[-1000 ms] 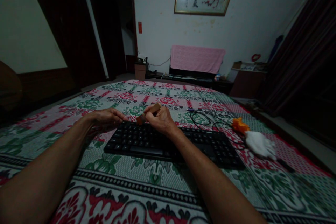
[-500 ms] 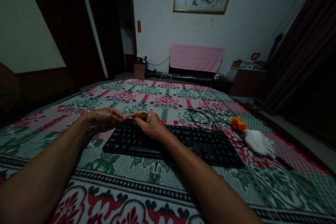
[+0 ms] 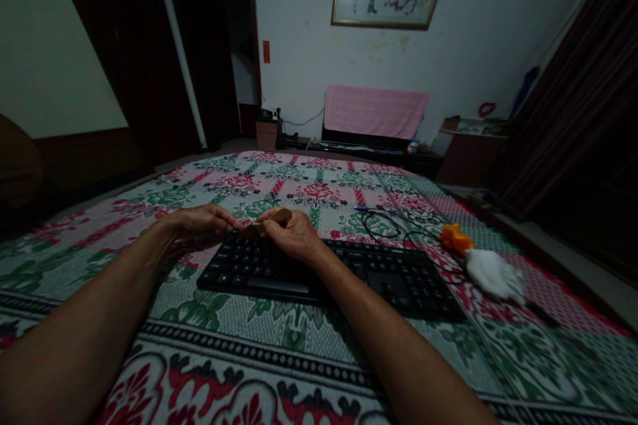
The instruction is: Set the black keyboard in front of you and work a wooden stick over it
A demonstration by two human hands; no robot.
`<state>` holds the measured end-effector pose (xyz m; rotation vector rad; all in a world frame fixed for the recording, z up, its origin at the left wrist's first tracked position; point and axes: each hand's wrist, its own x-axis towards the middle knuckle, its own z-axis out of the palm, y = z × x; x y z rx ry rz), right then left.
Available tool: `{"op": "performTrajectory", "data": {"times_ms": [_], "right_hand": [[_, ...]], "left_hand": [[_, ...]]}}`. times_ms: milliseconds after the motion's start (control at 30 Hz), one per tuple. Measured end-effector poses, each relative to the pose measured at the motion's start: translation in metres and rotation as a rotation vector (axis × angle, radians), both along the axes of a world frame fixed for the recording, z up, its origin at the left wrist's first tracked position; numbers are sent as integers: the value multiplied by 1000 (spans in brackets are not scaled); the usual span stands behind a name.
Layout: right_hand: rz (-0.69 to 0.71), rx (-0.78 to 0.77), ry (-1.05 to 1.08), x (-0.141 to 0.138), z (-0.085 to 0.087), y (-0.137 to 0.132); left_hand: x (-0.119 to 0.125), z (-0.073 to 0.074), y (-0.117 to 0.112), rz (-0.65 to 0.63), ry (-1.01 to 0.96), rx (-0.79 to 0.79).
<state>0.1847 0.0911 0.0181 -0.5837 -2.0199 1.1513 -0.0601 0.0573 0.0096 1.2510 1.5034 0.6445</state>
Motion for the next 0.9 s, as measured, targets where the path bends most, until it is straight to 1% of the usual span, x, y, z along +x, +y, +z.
{"op": "performTrajectory", "data": {"times_ms": [100,233,400,500,567,633,767,900], "right_hand": [[37,47,-55,1,-3,-1],[10,49,-143,10,-2,6],[-50,-50,-153,21,10,12],[-15,-70,-85,19,11,10],[33,-61,-37,15,9,8],[50,-42,-20,10,4,7],[18,31,-20,6,-4,7],[10,104,-63,10,-7,12]], "left_hand": [[0,0,1,9,0,-11],[1,1,1,-11,0,-2],[4,2,0,15,13,-22],[4,3,0,9,15,-27],[4,4,1,4,18,-27],[3,4,1,8,24,-25],[0,2,2,-4,19,-29],[-2,-1,3,-12,18,-35]]}}
